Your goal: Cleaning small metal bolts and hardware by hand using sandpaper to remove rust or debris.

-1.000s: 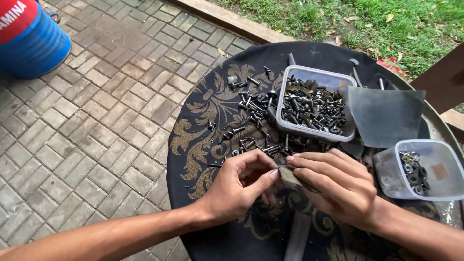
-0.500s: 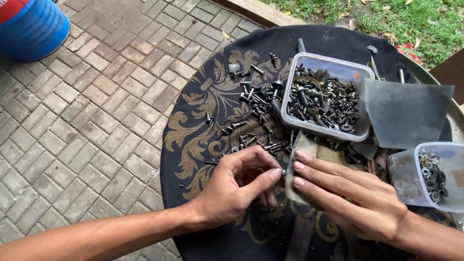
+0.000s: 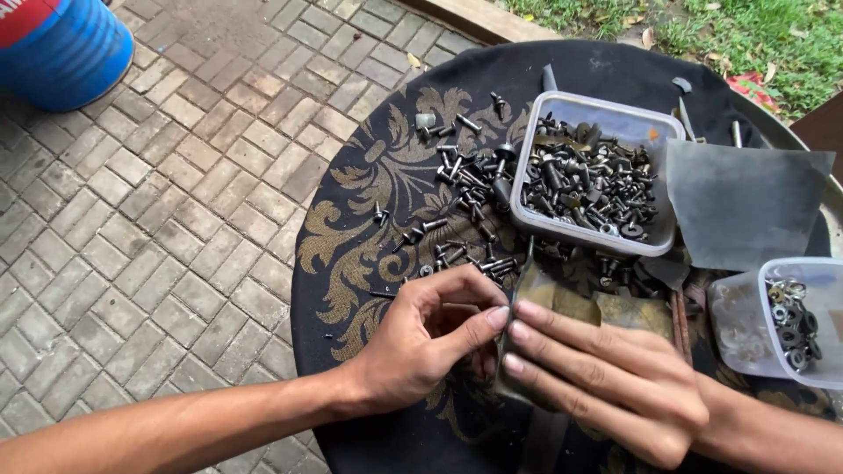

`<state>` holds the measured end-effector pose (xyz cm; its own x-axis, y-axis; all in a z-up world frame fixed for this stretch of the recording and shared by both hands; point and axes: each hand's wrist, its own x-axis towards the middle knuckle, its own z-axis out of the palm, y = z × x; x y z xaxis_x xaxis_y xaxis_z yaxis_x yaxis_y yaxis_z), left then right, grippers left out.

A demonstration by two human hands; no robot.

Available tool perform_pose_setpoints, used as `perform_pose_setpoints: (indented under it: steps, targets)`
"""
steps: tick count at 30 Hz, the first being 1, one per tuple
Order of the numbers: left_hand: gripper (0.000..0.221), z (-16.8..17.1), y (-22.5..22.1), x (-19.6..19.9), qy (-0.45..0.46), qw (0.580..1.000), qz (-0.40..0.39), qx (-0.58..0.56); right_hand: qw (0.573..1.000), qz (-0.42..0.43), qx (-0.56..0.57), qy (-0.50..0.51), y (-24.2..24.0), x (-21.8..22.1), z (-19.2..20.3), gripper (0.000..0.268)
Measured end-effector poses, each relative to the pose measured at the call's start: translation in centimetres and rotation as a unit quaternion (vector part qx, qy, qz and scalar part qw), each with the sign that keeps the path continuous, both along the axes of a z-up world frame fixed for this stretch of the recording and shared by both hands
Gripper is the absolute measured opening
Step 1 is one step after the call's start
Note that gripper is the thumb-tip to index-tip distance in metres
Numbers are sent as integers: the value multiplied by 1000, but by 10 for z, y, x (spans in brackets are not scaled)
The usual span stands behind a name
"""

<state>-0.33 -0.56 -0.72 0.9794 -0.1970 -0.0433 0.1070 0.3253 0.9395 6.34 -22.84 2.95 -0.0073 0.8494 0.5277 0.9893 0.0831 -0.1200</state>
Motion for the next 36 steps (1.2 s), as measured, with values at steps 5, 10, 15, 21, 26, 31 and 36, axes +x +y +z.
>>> perform_pose_setpoints:
  steps: [5, 10, 15, 21, 26, 31, 36]
  targets:
    - [12, 3, 1, -2, 2, 1000, -9, -2, 1000, -18, 16, -1, 4, 0, 5, 29]
    - [12, 1, 1, -1, -15, 1000, -7, 10, 999, 9, 6, -52, 3, 1, 4, 32]
    - [11, -1, 1, -1, -8, 1000, -6, 5, 997, 8, 14, -74, 5, 1, 4, 26]
    - [11, 2, 0, -2, -7, 1000, 2, 11, 992, -40, 22, -118, 5, 2, 5, 24]
    - [11, 3, 0, -2, -9, 1000, 7, 22, 991, -7, 30, -129, 7, 2, 3, 21]
    - [12, 5, 0, -2, -3, 999, 2, 36, 987, -15, 34, -154, 8, 3, 3, 17]
    - [11, 5, -1, -2, -2, 999, 10, 44, 982, -39, 54, -179, 6, 7, 3, 15]
